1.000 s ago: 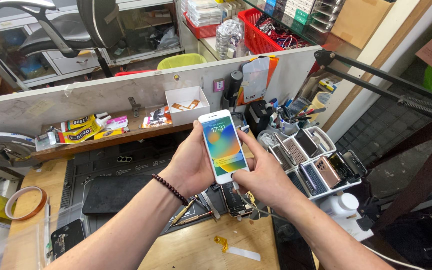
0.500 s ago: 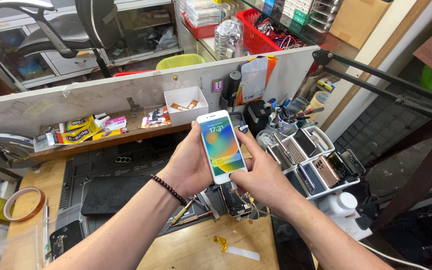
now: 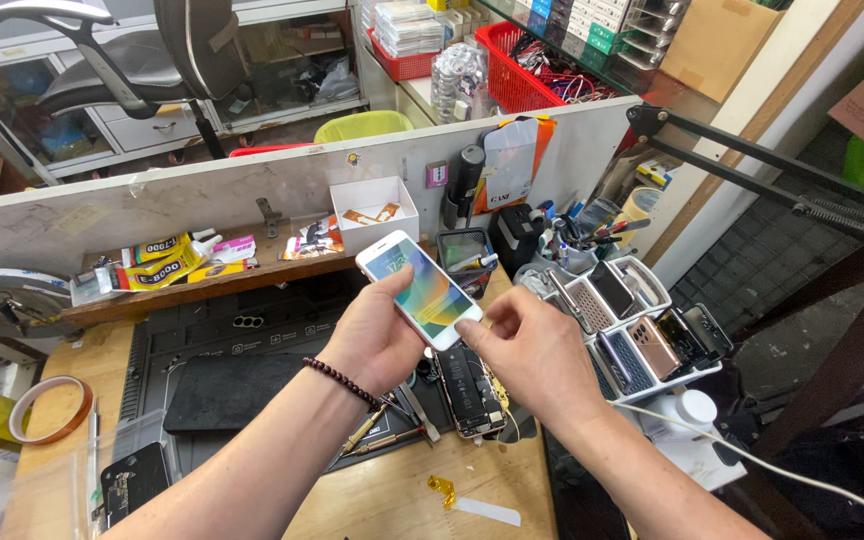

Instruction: The person tests a smartphone by pressing its screen while a charging cable is connected, then opens the phone's back cover and works on the internal components with their hands, before closing the phone and comparing it with another phone.

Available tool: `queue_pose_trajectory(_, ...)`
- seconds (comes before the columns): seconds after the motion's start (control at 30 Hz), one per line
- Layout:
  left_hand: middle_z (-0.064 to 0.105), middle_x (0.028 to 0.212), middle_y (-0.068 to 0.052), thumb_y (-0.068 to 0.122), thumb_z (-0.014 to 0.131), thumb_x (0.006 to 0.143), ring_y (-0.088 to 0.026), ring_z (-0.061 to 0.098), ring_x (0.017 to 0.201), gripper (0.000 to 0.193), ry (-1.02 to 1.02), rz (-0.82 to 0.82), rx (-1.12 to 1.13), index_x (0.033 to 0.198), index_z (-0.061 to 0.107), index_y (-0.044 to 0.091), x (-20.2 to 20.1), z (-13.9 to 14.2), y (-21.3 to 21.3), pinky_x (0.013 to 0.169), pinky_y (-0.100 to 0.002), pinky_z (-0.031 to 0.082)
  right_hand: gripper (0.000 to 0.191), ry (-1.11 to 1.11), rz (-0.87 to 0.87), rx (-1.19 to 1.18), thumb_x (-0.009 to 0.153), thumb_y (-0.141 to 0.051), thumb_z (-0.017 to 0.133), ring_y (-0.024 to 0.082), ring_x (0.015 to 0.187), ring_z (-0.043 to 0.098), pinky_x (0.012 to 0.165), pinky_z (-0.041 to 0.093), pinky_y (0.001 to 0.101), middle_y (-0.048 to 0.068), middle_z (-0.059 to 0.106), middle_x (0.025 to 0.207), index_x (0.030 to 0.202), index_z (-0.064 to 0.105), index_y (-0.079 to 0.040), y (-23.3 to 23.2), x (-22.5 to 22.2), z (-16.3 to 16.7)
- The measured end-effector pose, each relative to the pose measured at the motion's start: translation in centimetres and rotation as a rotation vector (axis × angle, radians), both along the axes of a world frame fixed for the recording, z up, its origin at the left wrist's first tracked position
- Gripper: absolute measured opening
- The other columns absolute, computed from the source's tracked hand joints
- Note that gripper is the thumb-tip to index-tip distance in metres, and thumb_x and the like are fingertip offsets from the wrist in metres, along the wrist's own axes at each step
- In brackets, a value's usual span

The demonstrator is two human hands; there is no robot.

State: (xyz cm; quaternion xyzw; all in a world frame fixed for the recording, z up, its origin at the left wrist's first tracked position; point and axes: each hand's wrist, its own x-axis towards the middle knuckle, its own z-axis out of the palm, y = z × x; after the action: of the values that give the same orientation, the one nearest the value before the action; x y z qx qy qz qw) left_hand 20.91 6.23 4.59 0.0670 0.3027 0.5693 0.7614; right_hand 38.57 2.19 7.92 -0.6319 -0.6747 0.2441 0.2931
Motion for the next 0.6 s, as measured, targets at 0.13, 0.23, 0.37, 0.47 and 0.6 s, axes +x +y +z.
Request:
queue_pose_trajectory(0.13,0.063,0.129,-0.017,0.021,0.044,0.105,-0.031,0.063,0.121,0.033,-0.025,0.008,-0.057,0.129,0.054,0.001,-0.1,-0.9,0.0,0.109,-0.051,0.049,0.032,-0.001,0.070,-0.090,0.078,-0.036,0.080,0.017,0.068,0.075,0.067,0.058,0.0323,0.008,0.077,0.074,0.089,0.077,-0.006,-0.3,0.0,-0.2)
queue_pose_trajectory(0.23,0.063,0.130,-0.018,0.020,0.045,0.105,-0.031,0.063,0.121,0.033,-0.035,0.014,-0.069,0.129,0.053,-0.001,-0.1,-0.9,0.0,0.111,-0.050,0.048,0.027,0.064,0.139,-0.090,0.077,-0.030,0.080,0.014,0.063,0.072,0.063,0.057,0.0308,0.006,0.077,0.071,0.087,0.075,-0.006,-0.3,0.2,-0.3)
queue_pose_trajectory(0.37,0.063,0.129,-0.018,0.020,0.045,0.105,-0.032,0.063,0.121,0.032,-0.051,0.028,-0.133,0.128,0.053,-0.001,-0.3,-1.0,-0.2,0.111,-0.049,0.048,0.019,0.112,0.149,-0.048,0.081,-0.024,0.077,0.010,0.058,0.067,0.058,0.056,0.0283,0.004,0.075,0.066,0.085,0.074,-0.005,-0.3,0.3,-0.6)
queue_pose_trajectory(0.47,0.063,0.129,-0.018,0.018,0.046,0.105,-0.031,0.063,0.121,0.031,-0.062,0.053,-0.153,0.128,0.053,-0.001,-0.1,-1.4,-0.2,0.111,-0.049,0.048,0.018,0.097,0.119,-0.016,0.079,-0.021,0.077,0.009,0.056,0.066,0.057,0.055,0.0275,0.004,0.072,0.063,0.082,0.073,-0.004,-0.5,0.3,-1.1)
queue_pose_trajectory(0.6,0.063,0.130,-0.016,0.017,0.046,0.105,-0.031,0.063,0.122,0.029,-0.080,0.095,-0.187,0.128,0.053,0.001,-0.2,-2.5,-0.3,0.111,-0.052,0.048,0.018,0.119,0.121,-0.021,0.077,-0.021,0.077,0.010,0.055,0.063,0.055,0.053,0.0284,0.004,0.071,0.062,0.082,0.073,-0.005,-0.4,0.3,-1.9)
